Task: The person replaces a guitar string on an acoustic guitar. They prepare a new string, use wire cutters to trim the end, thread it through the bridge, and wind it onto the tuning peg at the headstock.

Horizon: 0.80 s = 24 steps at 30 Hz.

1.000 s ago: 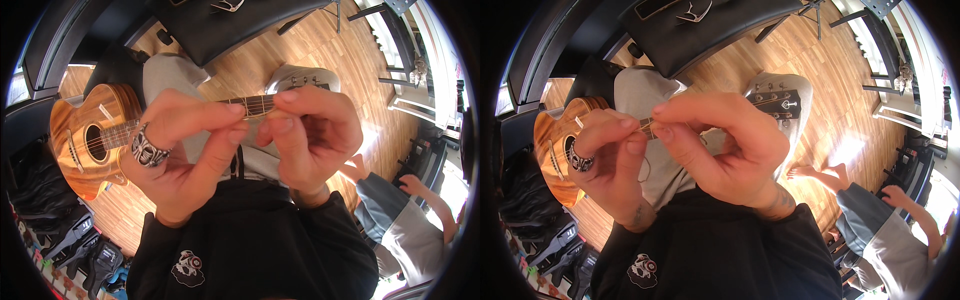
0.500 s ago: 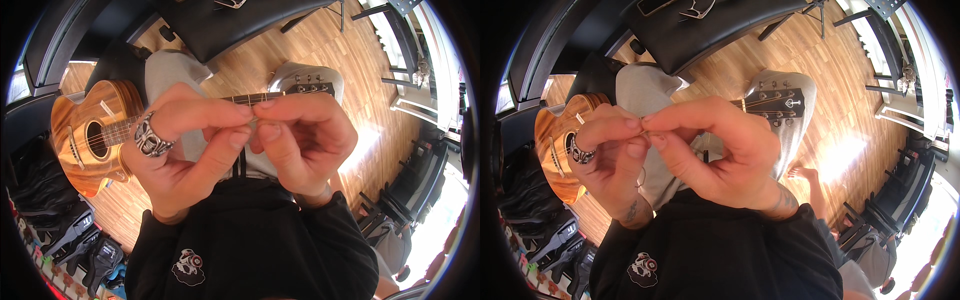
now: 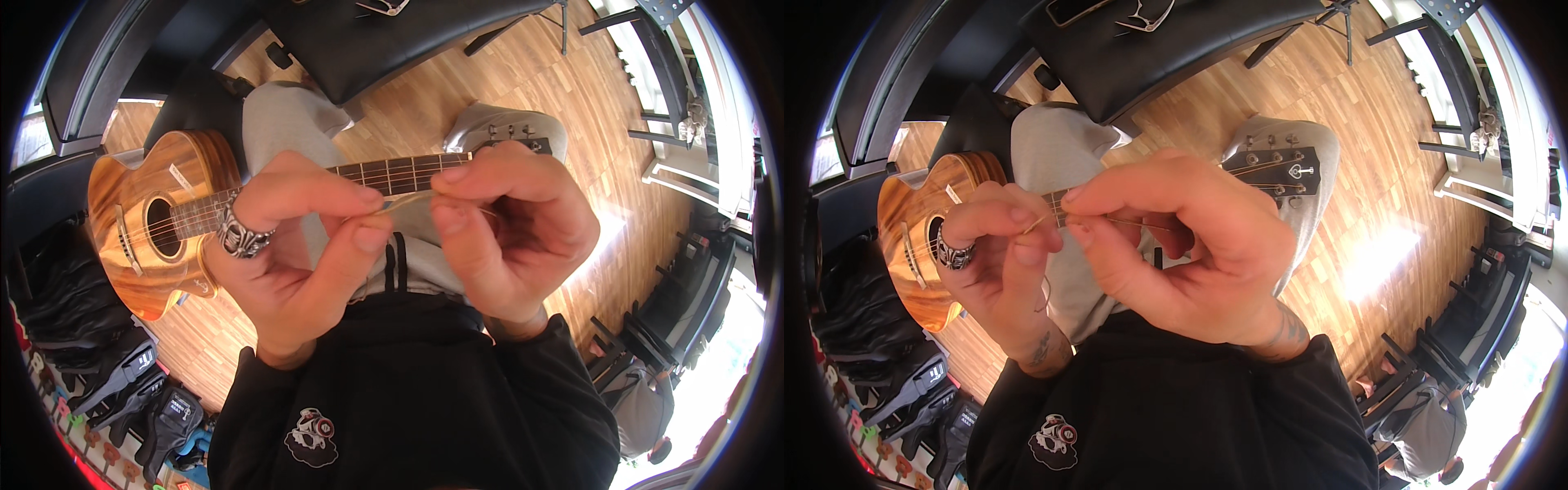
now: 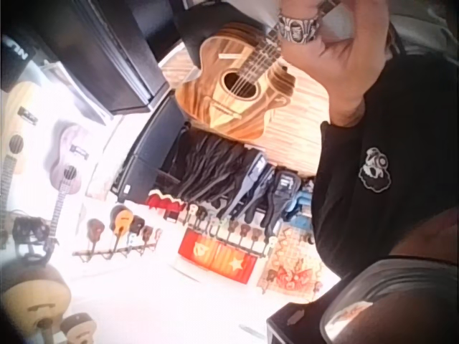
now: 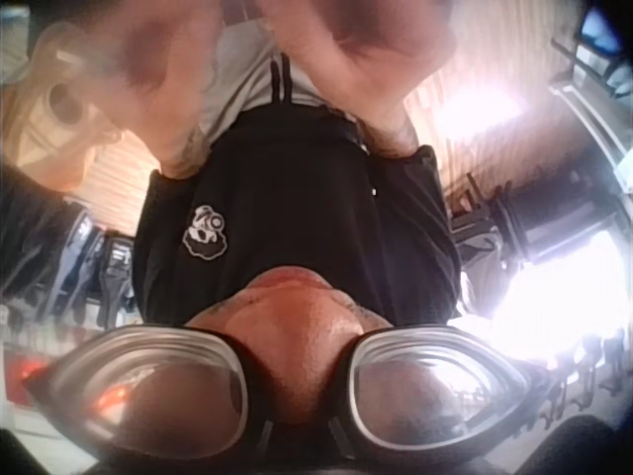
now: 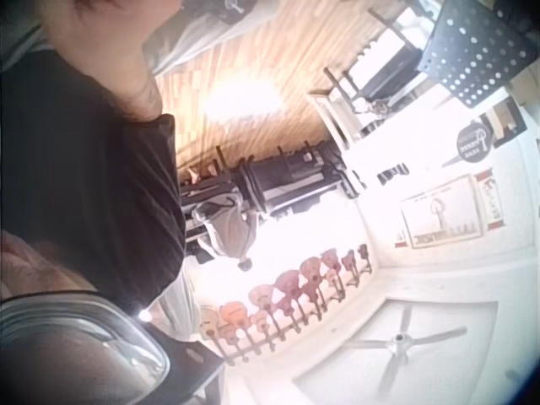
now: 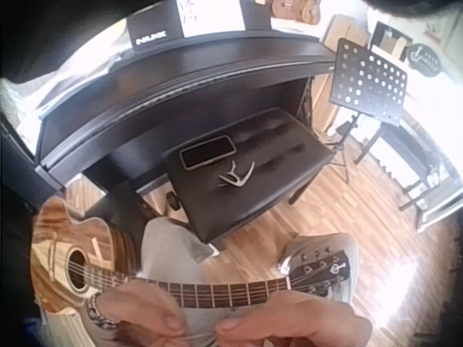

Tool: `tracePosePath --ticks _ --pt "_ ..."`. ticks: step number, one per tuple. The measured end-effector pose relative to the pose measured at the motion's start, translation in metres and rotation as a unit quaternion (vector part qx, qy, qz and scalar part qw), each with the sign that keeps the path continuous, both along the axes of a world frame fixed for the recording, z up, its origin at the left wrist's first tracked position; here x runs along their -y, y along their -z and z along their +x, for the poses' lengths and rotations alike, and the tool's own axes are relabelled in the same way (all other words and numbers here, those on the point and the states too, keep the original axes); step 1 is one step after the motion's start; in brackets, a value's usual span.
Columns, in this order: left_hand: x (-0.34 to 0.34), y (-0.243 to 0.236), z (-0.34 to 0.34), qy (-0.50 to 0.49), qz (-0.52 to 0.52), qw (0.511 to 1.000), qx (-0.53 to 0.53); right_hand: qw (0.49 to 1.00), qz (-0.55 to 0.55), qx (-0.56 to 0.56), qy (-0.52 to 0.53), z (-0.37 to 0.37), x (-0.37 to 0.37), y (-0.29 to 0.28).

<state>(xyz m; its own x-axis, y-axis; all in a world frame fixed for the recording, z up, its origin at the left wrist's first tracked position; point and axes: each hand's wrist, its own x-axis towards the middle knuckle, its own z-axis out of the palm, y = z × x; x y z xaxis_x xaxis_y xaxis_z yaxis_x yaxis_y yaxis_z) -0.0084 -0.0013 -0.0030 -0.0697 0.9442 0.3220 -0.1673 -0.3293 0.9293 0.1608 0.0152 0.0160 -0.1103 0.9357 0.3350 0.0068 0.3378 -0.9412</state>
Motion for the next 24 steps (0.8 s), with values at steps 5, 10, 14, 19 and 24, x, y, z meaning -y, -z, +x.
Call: tracePosePath --ticks 5,10,14,19,24 --pt "-0.002 -0.001 -0.007 0.068 -0.068 0.993 0.067 1.0 0.028 0.005 0.006 0.002 -0.004 0.0" --pt "-0.007 -0.005 -0.016 0.162 -0.145 0.961 0.171 1.0 0.007 0.004 0.004 0.003 -0.005 -0.002" --pt "-0.004 -0.005 -0.015 0.153 -0.178 0.954 0.186 1.0 0.013 0.004 0.008 0.005 -0.004 0.001" --pt "-0.003 -0.005 -0.005 0.1 -0.134 0.974 0.152 0.999 -0.022 -0.031 -0.036 0.007 -0.003 0.006" --pt "-0.005 0.0 -0.009 0.056 0.011 0.997 -0.057 0.998 -0.02 -0.011 -0.06 0.004 0.0 0.004"
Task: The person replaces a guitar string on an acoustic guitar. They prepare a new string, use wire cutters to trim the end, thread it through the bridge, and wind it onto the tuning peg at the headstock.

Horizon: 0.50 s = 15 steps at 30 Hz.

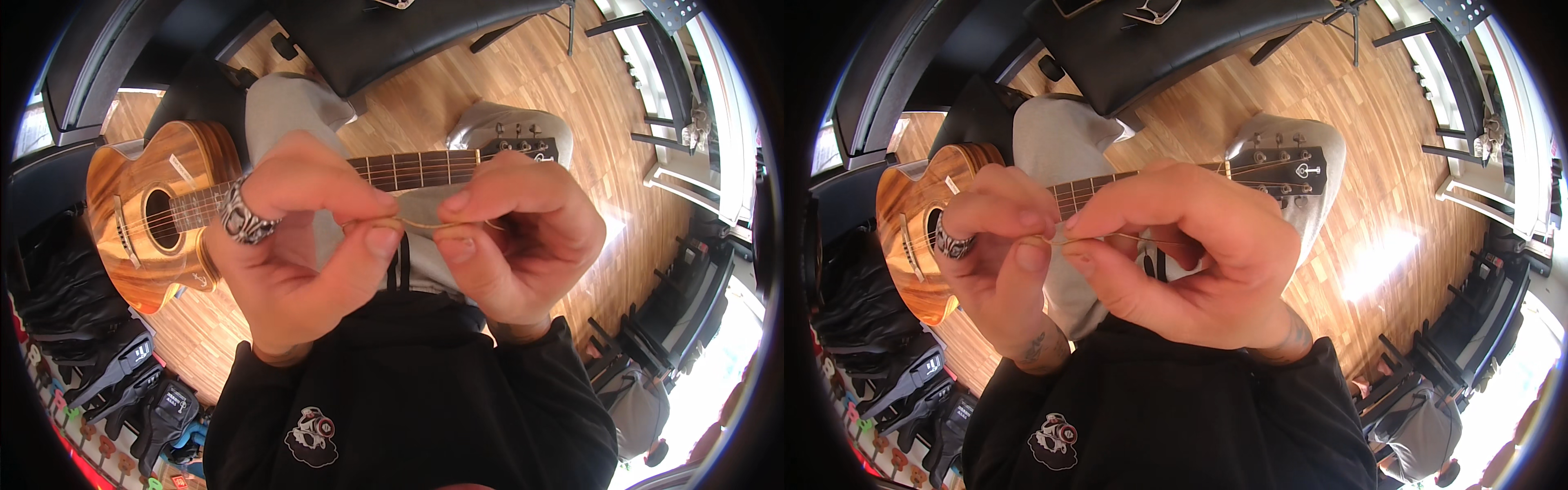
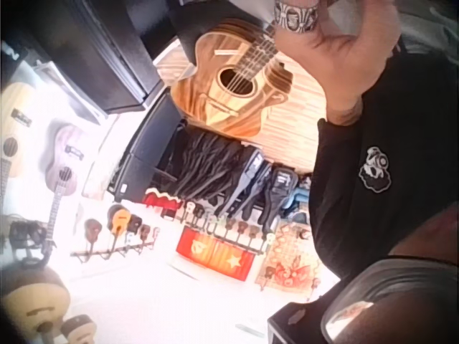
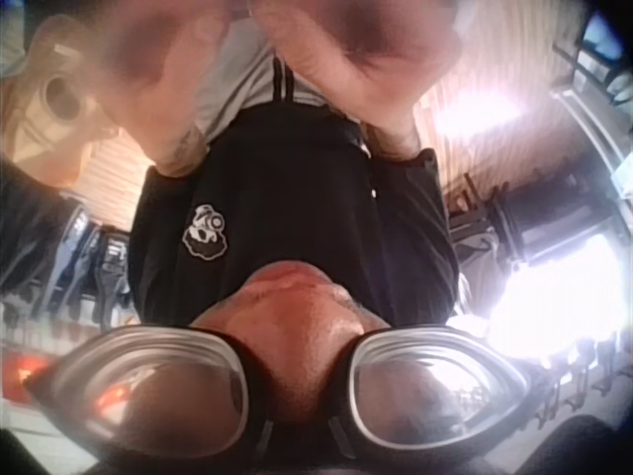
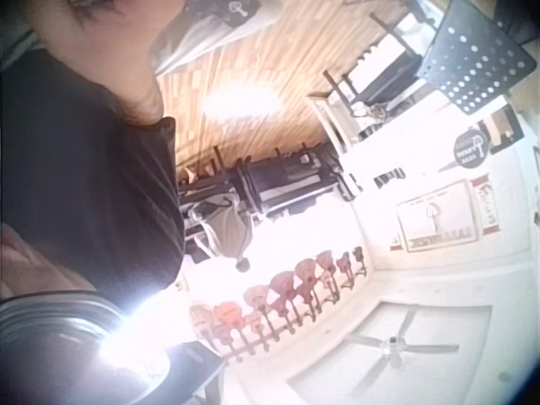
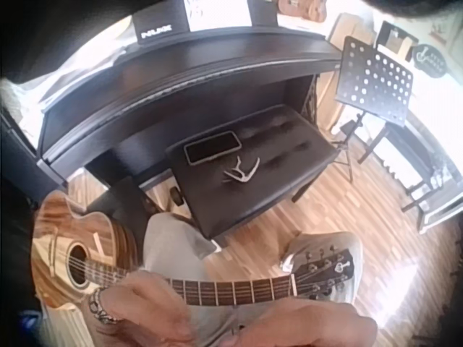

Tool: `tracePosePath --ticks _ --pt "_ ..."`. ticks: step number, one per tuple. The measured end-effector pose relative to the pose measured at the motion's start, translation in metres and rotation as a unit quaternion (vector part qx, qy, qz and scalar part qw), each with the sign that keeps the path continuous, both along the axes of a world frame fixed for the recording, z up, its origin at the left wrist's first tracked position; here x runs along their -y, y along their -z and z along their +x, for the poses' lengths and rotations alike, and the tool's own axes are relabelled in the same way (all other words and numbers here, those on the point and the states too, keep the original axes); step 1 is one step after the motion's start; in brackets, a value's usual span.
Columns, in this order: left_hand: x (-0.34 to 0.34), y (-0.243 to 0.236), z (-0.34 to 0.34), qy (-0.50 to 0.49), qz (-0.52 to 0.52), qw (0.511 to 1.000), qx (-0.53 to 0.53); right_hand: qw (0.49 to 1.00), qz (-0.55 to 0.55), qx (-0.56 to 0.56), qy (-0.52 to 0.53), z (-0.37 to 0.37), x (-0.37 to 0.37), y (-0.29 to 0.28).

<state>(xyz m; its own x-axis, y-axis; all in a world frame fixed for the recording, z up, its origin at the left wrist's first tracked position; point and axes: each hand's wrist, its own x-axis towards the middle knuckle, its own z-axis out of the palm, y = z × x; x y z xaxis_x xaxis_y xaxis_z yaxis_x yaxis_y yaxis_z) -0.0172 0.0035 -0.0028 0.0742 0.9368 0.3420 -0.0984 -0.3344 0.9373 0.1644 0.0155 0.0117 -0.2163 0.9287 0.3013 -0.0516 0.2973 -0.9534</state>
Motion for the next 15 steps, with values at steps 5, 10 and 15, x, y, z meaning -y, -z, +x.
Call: tracePosePath --ticks 5,10,15 --pt "0.0024 -0.004 -0.0016 -0.012 0.034 0.998 -0.056 0.999 0.037 0.015 -0.009 -0.0014 0.0009 0.0" --pt "0.0028 -0.0043 -0.0047 0.026 0.021 0.998 -0.045 0.999 0.024 -0.003 -0.04 -0.0012 -0.0024 0.0" --pt "0.0 0.0009 -0.0064 0.078 0.006 0.997 0.004 0.981 -0.142 -0.099 -0.085 0.0001 -0.0003 0.0003"
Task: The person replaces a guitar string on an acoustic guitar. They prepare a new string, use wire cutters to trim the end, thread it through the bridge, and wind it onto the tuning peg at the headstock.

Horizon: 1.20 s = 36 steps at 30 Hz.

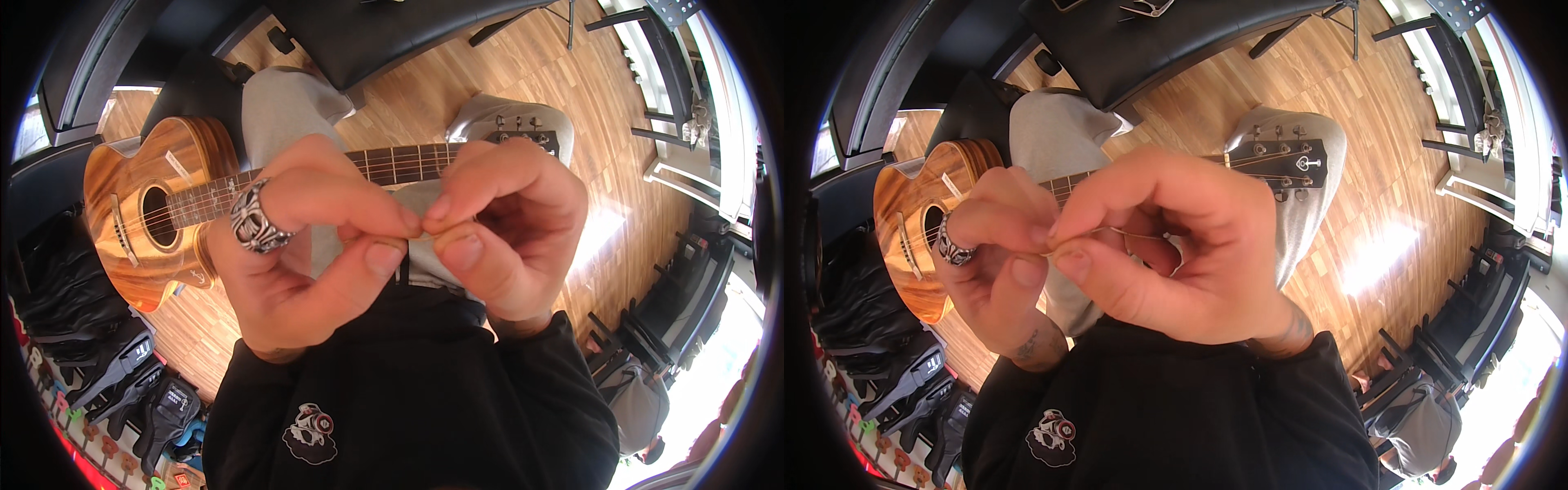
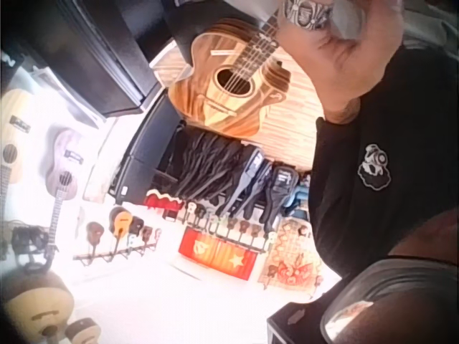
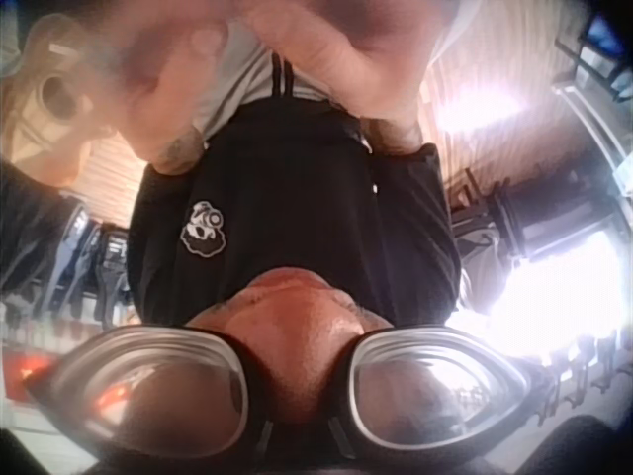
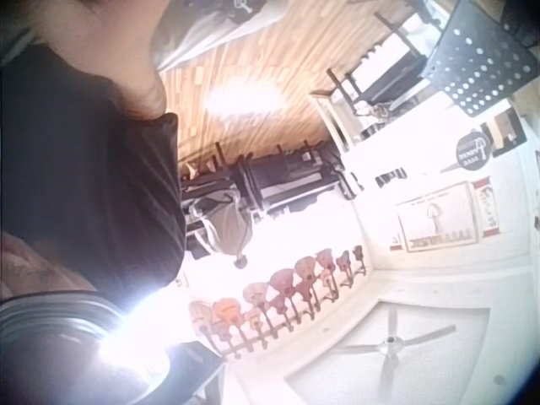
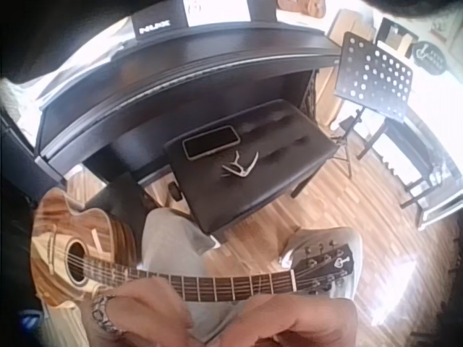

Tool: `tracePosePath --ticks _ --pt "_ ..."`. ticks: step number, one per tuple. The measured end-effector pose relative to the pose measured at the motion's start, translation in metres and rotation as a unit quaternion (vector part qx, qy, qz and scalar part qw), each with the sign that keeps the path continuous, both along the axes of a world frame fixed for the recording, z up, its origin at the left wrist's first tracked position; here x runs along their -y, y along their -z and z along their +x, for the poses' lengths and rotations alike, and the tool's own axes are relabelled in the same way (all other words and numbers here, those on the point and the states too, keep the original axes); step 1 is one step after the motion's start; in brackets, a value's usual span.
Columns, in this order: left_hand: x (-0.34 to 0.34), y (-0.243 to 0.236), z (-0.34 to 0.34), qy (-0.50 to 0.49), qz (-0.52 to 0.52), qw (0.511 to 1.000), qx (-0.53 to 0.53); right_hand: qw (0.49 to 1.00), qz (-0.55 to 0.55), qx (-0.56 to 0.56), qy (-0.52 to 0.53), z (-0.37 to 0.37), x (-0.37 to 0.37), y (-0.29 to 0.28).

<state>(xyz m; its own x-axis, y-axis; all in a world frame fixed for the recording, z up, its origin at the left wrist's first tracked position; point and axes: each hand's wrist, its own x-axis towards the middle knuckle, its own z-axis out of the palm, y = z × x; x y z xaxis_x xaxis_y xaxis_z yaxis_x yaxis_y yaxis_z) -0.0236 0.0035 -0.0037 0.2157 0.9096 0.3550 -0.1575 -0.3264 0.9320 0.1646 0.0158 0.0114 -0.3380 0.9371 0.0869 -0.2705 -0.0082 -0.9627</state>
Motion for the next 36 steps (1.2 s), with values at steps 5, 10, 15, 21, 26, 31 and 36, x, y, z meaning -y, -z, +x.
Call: tracePosePath --ticks 5,10,15,21,26,31,36 --pt "-0.004 0.004 -0.004 0.047 -0.028 0.996 0.067 0.981 -0.148 -0.119 -0.031 -0.004 -0.005 -0.003" --pt "-0.002 0.005 0.006 -0.026 -0.075 0.994 0.075 0.987 -0.103 -0.108 0.057 -0.011 -0.003 0.003" --pt "0.003 0.0 0.007 0.017 -0.2 0.972 0.121 0.985 -0.09 -0.137 0.055 -0.011 -0.003 0.008" --pt "-0.003 0.006 -0.002 0.005 -0.169 0.979 0.116 0.989 -0.135 -0.038 0.042 0.001 -0.006 0.0" --pt "-0.001 0.017 0.016 0.0 -0.186 0.934 0.304 0.993 -0.091 -0.06 0.053 -0.009 -0.001 0.004" --pt "0.008 0.014 0.041 -0.011 -0.216 0.9 0.378 0.991 -0.097 -0.06 0.068 -0.014 0.003 0.001" --pt "0.008 0.014 0.046 0.002 -0.193 0.89 0.412 0.995 -0.042 -0.046 0.072 -0.013 0.006 0.003"
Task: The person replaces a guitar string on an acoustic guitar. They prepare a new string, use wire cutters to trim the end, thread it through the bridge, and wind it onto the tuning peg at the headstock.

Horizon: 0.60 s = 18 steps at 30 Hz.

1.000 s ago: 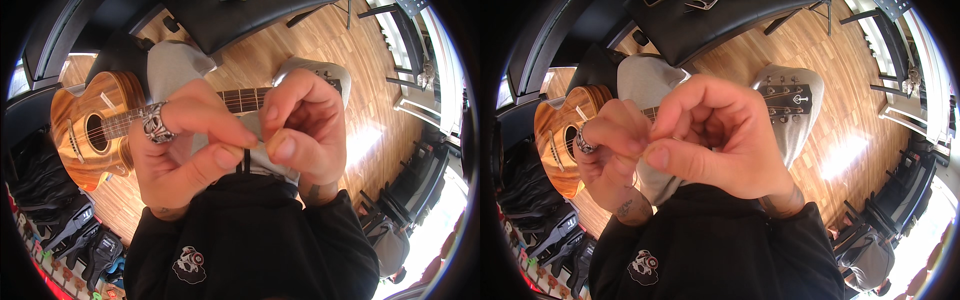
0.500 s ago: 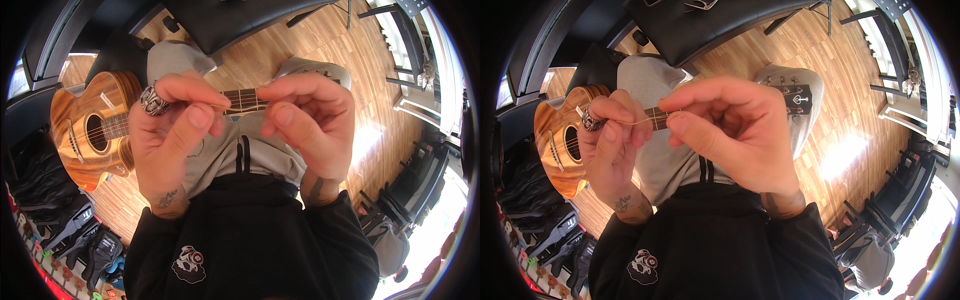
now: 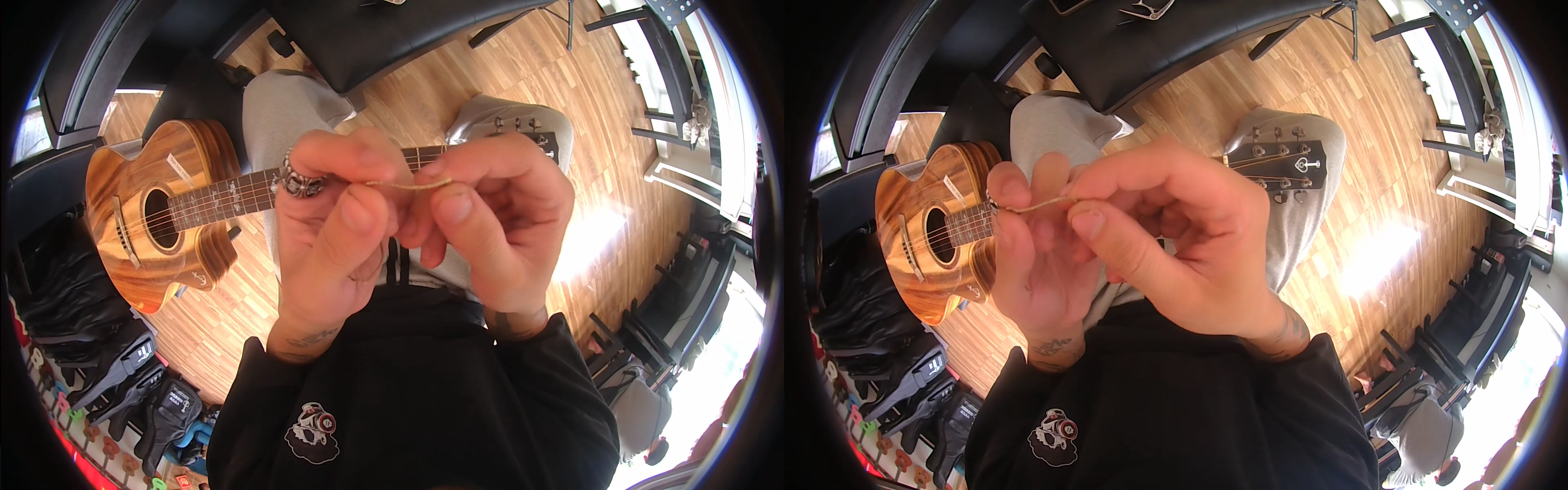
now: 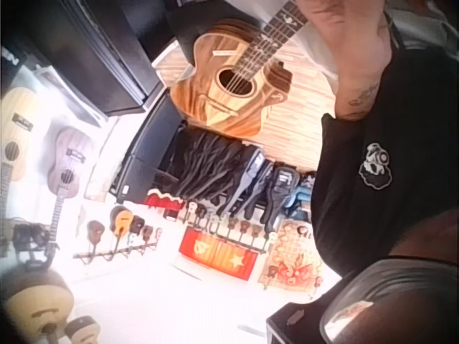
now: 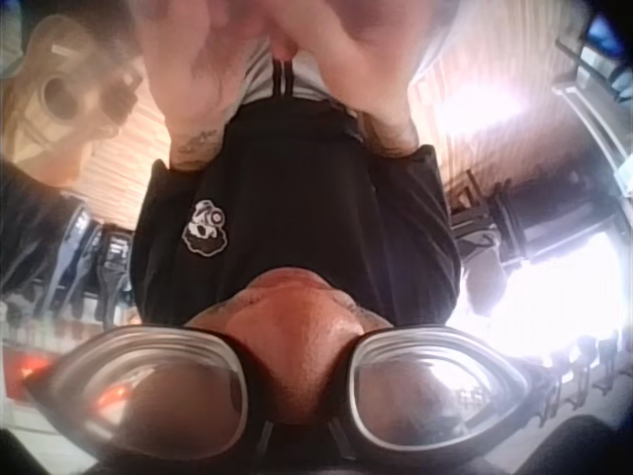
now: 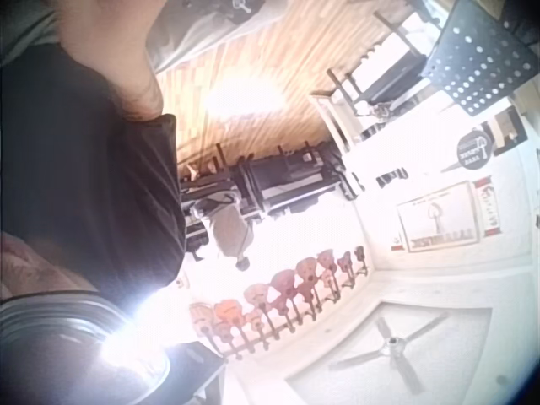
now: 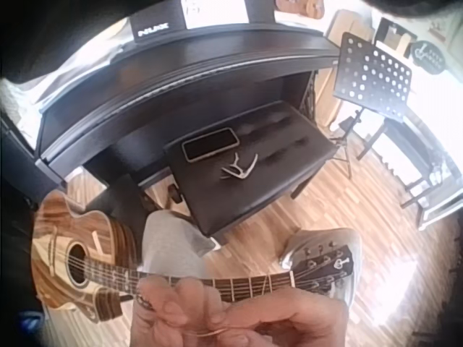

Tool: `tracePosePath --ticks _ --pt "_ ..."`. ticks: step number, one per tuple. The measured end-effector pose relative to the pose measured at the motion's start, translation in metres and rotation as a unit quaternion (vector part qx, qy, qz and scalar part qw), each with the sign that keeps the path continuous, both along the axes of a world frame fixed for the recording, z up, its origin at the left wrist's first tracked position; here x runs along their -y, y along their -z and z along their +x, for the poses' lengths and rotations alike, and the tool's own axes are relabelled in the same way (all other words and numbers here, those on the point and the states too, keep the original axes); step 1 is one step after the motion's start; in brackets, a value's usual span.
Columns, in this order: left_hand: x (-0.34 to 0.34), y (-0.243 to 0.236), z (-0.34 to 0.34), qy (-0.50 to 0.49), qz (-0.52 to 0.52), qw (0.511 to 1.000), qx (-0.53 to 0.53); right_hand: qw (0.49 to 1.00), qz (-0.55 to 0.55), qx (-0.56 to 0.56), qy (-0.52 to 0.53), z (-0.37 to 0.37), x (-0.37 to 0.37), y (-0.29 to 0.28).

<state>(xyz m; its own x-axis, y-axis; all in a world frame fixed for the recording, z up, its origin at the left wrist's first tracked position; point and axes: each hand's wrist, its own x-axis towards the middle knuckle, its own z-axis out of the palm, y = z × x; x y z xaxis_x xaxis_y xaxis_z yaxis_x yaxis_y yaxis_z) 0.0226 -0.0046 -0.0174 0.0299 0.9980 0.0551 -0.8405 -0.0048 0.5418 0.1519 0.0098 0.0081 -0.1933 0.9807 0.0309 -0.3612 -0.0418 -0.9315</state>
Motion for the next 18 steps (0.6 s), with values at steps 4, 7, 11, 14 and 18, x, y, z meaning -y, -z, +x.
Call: tracePosePath --ticks 4,7,11,14,18 --pt "0.0 0.004 -0.002 -0.079 0.037 0.988 -0.129 0.996 0.086 0.0 0.023 0.003 0.0 0.006" --pt "0.002 0.007 -0.005 -0.094 0.089 0.976 -0.176 0.991 0.129 0.018 0.029 0.007 -0.001 0.007" --pt "0.0 0.004 -0.002 -0.139 0.135 0.955 -0.225 0.991 0.111 0.066 0.025 0.01 -0.001 -0.003" --pt "-0.005 0.003 -0.009 -0.158 0.186 0.91 -0.336 0.981 0.148 0.127 0.024 0.016 -0.001 -0.004" --pt "-0.001 -0.002 -0.02 -0.156 0.213 0.847 -0.461 0.92 0.332 0.203 0.05 0.017 -0.009 0.003"
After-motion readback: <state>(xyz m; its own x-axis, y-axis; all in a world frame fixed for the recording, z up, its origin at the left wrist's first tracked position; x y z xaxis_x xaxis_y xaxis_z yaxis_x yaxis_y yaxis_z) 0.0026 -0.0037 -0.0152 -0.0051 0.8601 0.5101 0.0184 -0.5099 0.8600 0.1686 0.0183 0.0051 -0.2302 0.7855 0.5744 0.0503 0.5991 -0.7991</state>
